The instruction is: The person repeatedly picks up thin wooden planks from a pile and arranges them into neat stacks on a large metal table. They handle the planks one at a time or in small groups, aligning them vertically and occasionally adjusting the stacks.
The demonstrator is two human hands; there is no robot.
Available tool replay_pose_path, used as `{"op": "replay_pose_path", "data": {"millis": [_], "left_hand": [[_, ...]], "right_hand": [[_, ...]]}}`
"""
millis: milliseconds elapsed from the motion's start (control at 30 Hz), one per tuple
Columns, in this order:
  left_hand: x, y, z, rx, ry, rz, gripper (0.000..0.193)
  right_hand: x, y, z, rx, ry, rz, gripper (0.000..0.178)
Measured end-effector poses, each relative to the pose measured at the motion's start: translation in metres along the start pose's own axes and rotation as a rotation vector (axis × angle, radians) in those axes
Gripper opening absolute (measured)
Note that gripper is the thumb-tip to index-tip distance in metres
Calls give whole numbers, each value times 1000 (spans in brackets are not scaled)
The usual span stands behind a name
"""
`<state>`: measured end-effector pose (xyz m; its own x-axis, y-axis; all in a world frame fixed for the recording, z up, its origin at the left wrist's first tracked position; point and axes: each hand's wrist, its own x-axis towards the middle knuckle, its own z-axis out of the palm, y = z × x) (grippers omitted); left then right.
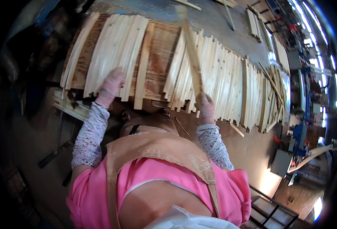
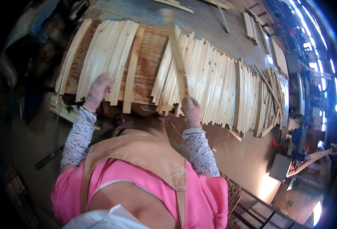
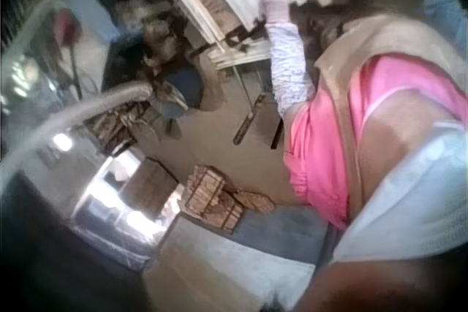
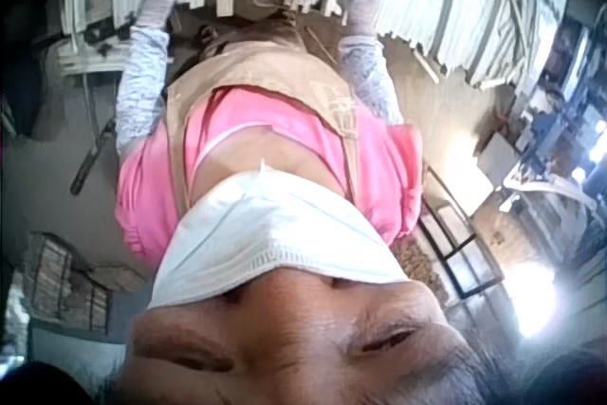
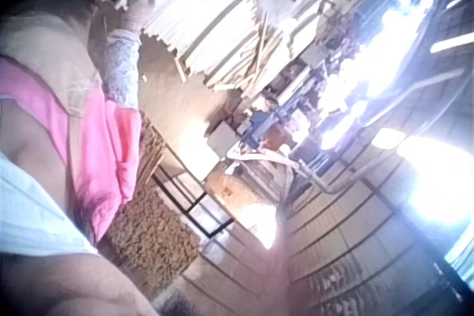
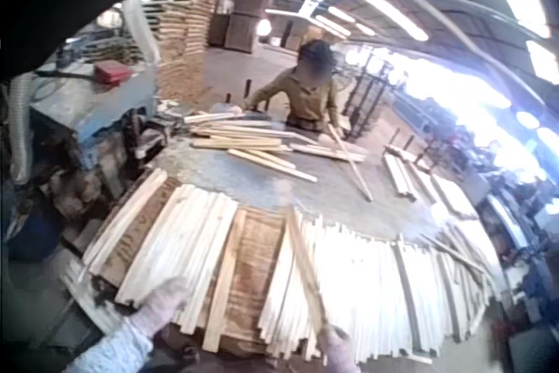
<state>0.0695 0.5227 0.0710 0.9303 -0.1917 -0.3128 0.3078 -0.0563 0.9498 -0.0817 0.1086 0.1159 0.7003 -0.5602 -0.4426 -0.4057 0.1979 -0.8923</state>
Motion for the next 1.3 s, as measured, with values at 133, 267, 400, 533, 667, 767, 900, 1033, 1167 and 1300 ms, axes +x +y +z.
{"op": "replay_pose_path", "data": {"millis": [133,267,400,533,667,767,900,1033,1167,1300], "left_hand": [[16,-30,125,460,-38,186,48],[36,-64,181,674,164,182,55],[31,-58,215,882,293,106,61],[57,-67,263,891,225,30,63],[47,-61,266,860,286,16,62],[18,-48,259,908,288,-116,64],[33,-39,256,906,186,-118,68],[94,-25,251,1065,204,90,65],[188,20,264,1207,122,360,57],[282,68,304,1378,-6,358,51]], "right_hand": [[39,16,-136,147,408,-42,37],[76,-19,-295,104,674,-60,40],[141,-111,-532,-18,810,-280,30],[165,-201,-740,-583,1444,-222,54],[273,-178,-651,-885,844,-356,47],[297,-119,-415,-570,274,-372,48],[257,-70,-243,-527,-173,-281,49],[222,-47,-153,-597,-500,-213,50],[185,-67,-110,-794,-590,-158,54],[173,-35,-110,-786,-476,-122,54]]}}
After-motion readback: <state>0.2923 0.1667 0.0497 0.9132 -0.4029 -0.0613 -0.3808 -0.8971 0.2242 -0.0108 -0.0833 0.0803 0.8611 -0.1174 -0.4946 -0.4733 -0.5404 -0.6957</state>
